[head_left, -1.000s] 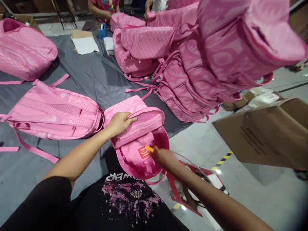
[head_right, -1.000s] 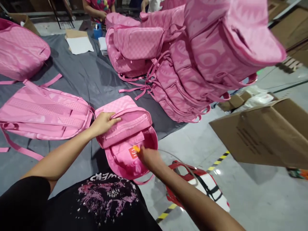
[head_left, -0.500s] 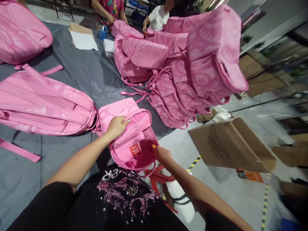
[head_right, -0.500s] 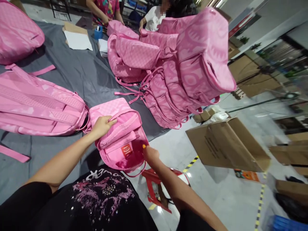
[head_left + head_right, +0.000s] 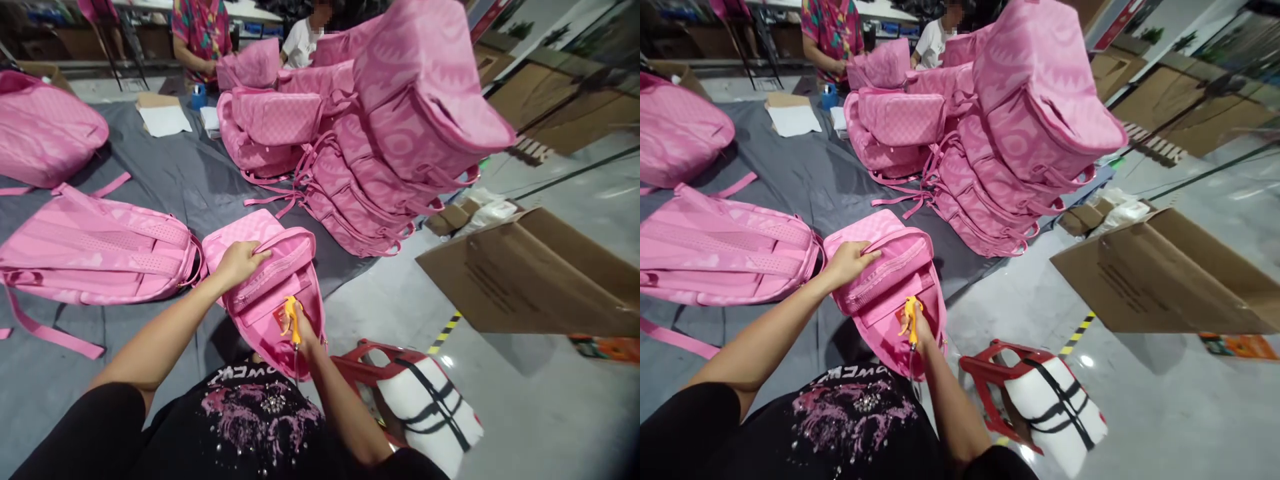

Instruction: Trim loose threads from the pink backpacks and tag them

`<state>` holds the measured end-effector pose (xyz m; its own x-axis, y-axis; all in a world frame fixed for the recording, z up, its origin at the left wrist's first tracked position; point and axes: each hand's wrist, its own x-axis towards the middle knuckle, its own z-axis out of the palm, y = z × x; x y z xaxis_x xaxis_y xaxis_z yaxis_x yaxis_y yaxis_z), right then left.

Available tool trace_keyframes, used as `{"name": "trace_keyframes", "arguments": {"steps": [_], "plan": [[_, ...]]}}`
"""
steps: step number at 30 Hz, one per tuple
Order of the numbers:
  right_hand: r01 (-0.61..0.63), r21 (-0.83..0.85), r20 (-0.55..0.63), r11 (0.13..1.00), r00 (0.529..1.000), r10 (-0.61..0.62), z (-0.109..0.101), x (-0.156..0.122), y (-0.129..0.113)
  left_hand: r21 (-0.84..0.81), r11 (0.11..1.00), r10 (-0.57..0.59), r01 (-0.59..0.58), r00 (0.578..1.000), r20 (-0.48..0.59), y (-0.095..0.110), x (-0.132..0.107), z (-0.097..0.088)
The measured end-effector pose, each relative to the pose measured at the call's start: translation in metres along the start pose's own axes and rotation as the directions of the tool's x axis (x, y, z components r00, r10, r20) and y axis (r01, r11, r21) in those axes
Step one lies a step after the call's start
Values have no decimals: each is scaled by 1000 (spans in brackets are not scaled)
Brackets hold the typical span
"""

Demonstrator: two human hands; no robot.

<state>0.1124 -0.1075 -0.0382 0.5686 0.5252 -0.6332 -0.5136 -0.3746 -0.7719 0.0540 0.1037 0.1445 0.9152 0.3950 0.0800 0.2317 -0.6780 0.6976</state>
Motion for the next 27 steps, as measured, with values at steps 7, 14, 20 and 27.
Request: {"name": "trace_keyframes", "arguments": {"steps": [7,14,20,27], "plan": [[123,383,166,915,966,-199,8,-6,32,59,994,86,-88,996,31,4,13,-16],[121,254,173,960,970,-169,5,-6,26,175,975,130,-139,990,62,12,20,-12],[192,139,138,972,968,-211,1,-12,6,373,898,198,-235,971,134,29,29,-22],[237,-536,188,811,969,-158,6,9,-104,471,721,340,-508,852,399,68,53,-27]]}}
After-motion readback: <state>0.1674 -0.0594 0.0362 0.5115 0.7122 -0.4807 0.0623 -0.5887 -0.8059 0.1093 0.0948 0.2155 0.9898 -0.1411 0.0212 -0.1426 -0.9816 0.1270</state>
